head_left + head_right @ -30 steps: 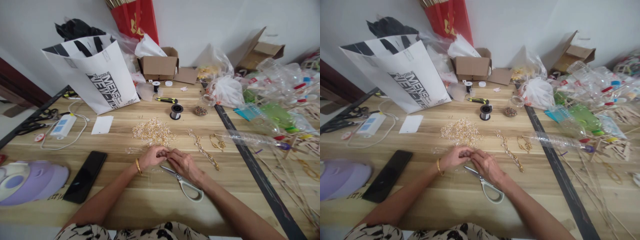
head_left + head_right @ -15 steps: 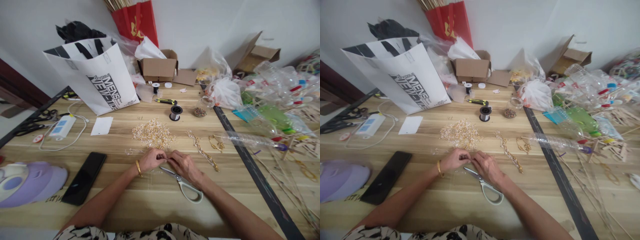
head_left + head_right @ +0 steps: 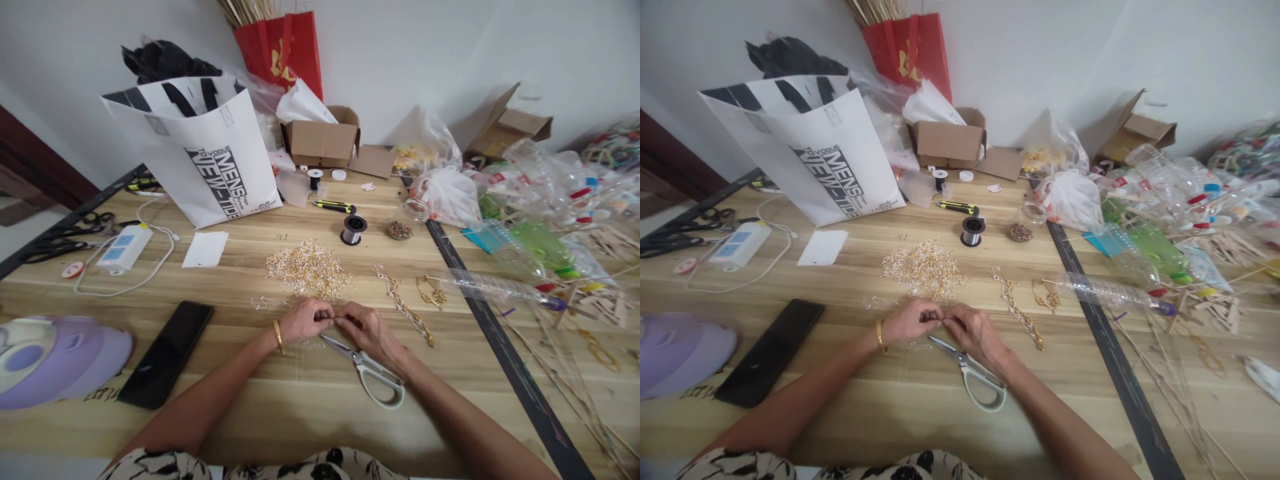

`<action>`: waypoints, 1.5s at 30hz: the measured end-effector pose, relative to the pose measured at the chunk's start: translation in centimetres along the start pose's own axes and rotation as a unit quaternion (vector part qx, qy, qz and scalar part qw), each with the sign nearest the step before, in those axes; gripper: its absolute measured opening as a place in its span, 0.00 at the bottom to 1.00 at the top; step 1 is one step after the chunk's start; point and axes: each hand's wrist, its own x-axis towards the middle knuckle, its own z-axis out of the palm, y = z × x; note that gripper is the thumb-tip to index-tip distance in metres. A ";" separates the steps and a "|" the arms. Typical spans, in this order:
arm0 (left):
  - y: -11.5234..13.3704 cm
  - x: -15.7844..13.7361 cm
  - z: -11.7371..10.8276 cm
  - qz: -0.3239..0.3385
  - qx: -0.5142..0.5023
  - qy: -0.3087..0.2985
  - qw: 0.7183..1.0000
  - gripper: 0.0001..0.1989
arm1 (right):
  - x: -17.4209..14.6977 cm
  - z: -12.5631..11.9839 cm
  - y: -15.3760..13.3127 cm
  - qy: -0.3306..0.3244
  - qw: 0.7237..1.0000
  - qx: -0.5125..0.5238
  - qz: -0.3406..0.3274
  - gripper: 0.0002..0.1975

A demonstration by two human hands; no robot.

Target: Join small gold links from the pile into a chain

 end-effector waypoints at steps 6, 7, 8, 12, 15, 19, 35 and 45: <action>0.0 -0.1 -0.2 0.005 -0.009 0.005 1.000 0.07 | 0.1 -0.2 -0.2 -0.024 0.999 -0.003 0.036 0.10; 0.1 -0.1 -0.2 0.005 -0.010 0.006 1.000 0.07 | 0.2 -0.2 -0.3 -0.029 0.999 -0.011 0.036 0.10; 0.1 -0.1 -0.2 0.005 -0.012 0.006 1.000 0.07 | 0.2 -0.3 -0.4 -0.032 0.999 -0.020 0.034 0.10; 0.1 -0.1 -0.1 0.008 -0.011 0.011 1.000 0.07 | 0.6 -0.8 -1.0 -0.048 0.996 -0.070 0.014 0.09; -0.1 -0.1 -0.1 0.012 -0.002 0.017 1.000 0.07 | 1.1 -1.6 -1.1 -0.071 0.989 -0.131 0.005 0.08; -0.4 0.0 0.0 0.008 0.000 0.016 1.000 0.07 | 2.3 -2.7 -0.1 -0.065 0.966 -0.250 0.006 0.08; -0.5 0.0 0.2 0.010 -0.008 0.019 1.000 0.07 | 8.7 -2.9 1.3 -0.086 0.861 -0.501 0.018 0.23; -0.8 0.2 0.2 0.005 -0.015 0.021 1.000 0.06 | 6.0 -3.5 0.5 -0.089 0.875 -0.475 0.004 0.11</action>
